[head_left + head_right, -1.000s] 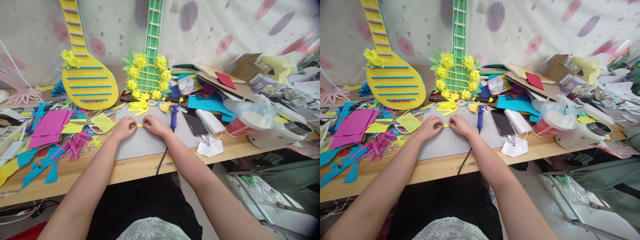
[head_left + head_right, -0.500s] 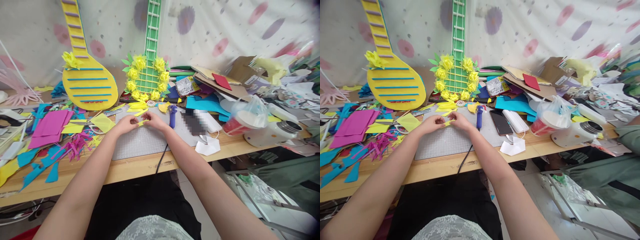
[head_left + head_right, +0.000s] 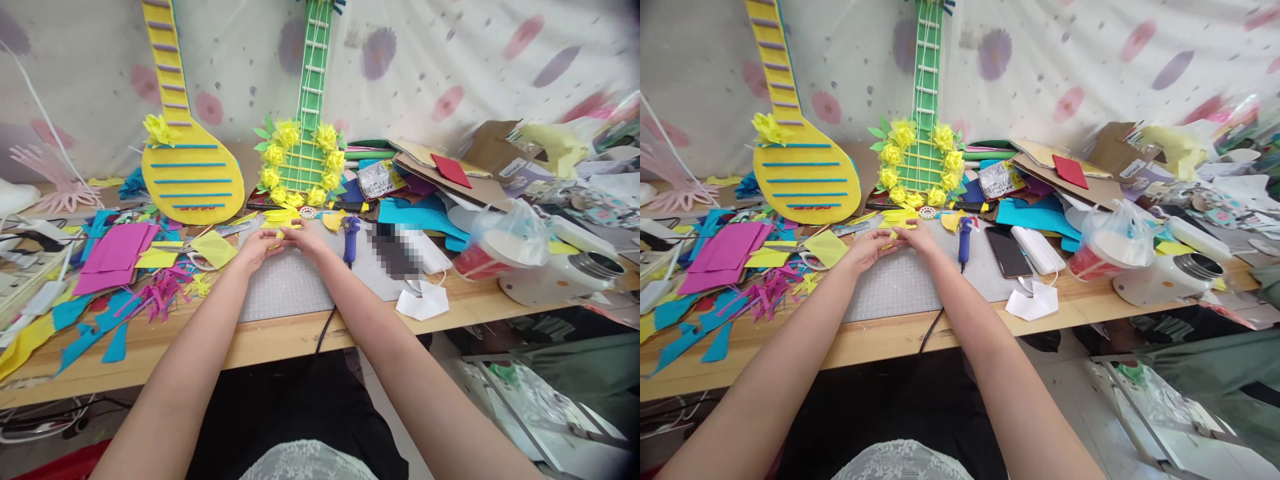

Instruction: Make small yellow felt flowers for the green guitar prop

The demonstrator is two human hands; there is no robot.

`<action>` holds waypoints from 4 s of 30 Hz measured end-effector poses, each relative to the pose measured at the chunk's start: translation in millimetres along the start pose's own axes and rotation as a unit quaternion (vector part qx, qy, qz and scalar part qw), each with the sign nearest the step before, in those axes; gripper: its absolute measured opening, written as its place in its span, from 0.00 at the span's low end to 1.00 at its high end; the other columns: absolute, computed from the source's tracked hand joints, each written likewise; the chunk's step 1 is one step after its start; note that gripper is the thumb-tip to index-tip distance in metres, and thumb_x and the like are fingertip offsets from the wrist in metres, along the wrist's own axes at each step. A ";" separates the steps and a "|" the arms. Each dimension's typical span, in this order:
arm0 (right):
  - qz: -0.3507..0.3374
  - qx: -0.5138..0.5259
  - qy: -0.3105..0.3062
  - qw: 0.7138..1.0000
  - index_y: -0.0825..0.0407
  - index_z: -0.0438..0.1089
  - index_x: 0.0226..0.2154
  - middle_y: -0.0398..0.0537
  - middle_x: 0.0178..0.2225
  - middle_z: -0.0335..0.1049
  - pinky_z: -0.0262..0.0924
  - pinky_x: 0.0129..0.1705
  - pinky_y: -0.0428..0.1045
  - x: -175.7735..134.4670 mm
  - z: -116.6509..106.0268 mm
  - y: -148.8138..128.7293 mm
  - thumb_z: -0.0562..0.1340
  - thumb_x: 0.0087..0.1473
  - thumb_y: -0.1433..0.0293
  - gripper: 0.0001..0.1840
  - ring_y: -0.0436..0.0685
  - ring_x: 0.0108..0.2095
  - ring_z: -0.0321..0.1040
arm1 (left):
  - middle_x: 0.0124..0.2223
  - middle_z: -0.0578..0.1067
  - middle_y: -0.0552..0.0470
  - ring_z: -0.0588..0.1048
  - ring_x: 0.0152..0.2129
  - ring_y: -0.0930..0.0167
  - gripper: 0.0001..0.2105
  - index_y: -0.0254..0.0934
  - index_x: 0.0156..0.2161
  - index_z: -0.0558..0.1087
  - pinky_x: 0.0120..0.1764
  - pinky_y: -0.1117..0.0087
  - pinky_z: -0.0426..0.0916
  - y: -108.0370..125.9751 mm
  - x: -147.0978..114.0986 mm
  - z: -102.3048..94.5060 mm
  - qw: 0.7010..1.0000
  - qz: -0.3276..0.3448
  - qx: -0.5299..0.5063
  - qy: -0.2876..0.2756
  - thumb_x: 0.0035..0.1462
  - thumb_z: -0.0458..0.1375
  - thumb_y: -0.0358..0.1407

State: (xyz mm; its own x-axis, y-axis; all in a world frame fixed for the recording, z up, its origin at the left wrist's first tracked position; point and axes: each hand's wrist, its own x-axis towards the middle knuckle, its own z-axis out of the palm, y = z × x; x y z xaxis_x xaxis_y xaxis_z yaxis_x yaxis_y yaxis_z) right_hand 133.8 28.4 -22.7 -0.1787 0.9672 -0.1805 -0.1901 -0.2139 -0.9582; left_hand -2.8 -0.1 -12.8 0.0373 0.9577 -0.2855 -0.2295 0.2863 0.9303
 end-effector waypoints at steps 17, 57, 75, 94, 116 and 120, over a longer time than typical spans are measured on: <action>-0.097 -0.063 0.063 0.991 0.49 0.53 0.36 0.32 0.22 0.61 0.59 0.27 0.44 -5.9 -0.6 15.1 0.68 0.36 0.63 0.27 0.48 0.24 0.65 | 0.31 0.78 0.46 0.78 0.27 0.70 0.09 0.31 0.34 0.70 0.31 0.71 0.74 -4.5 -17.0 -5.6 0.998 -0.017 0.040 -0.033 0.50 0.62 0.34; -0.156 -0.134 0.117 0.972 0.48 0.52 0.32 0.31 0.18 0.62 0.56 0.25 0.45 0.4 0.1 19.6 0.65 0.42 0.56 0.23 0.48 0.18 0.64 | 0.26 0.77 0.48 0.77 0.22 0.71 0.12 0.30 0.30 0.71 0.29 0.71 0.72 -4.4 -7.1 1.5 0.995 -0.034 0.091 -0.011 0.38 0.67 0.24; -0.117 -0.069 0.018 0.991 0.49 0.55 0.34 0.31 0.19 0.63 0.60 0.25 0.44 -10.7 -0.7 10.4 0.68 0.36 0.59 0.26 0.47 0.20 0.65 | 0.24 0.75 0.51 0.77 0.23 0.71 0.10 0.31 0.26 0.68 0.30 0.71 0.72 1.0 -9.2 0.8 0.996 -0.054 0.070 -0.029 0.40 0.66 0.23; -0.121 -0.062 0.042 0.990 0.49 0.55 0.32 0.31 0.19 0.63 0.55 0.23 0.43 -8.7 1.6 12.4 0.68 0.36 0.59 0.25 0.46 0.20 0.64 | 0.23 0.75 0.54 0.75 0.21 0.73 0.06 0.33 0.26 0.67 0.27 0.73 0.68 -4.6 -9.5 12.3 0.995 -0.003 0.086 0.051 0.47 0.61 0.29; -0.140 -0.050 0.035 0.988 0.49 0.57 0.32 0.31 0.19 0.62 0.57 0.25 0.43 -6.4 1.1 13.5 0.68 0.36 0.59 0.24 0.46 0.22 0.63 | 0.25 0.75 0.53 0.75 0.23 0.71 0.13 0.34 0.28 0.70 0.26 0.74 0.66 -7.7 -4.3 11.8 0.993 0.046 0.083 0.064 0.41 0.65 0.41; -0.133 -0.040 0.031 0.990 0.49 0.56 0.32 0.31 0.19 0.62 0.56 0.24 0.43 -6.2 3.0 13.8 0.67 0.37 0.59 0.24 0.45 0.21 0.62 | 0.27 0.75 0.52 0.75 0.24 0.71 0.14 0.35 0.27 0.69 0.27 0.73 0.66 -9.7 -3.4 12.2 0.992 0.058 0.084 0.075 0.41 0.65 0.42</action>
State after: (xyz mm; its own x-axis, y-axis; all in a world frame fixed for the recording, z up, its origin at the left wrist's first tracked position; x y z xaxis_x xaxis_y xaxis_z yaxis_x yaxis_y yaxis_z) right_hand 129.4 19.0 -34.1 -0.0717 0.9950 0.0694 -0.1445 0.0585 -0.9878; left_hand 11.1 -5.7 -18.1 -0.1277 0.9726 -0.1943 -0.0581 0.1882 0.9804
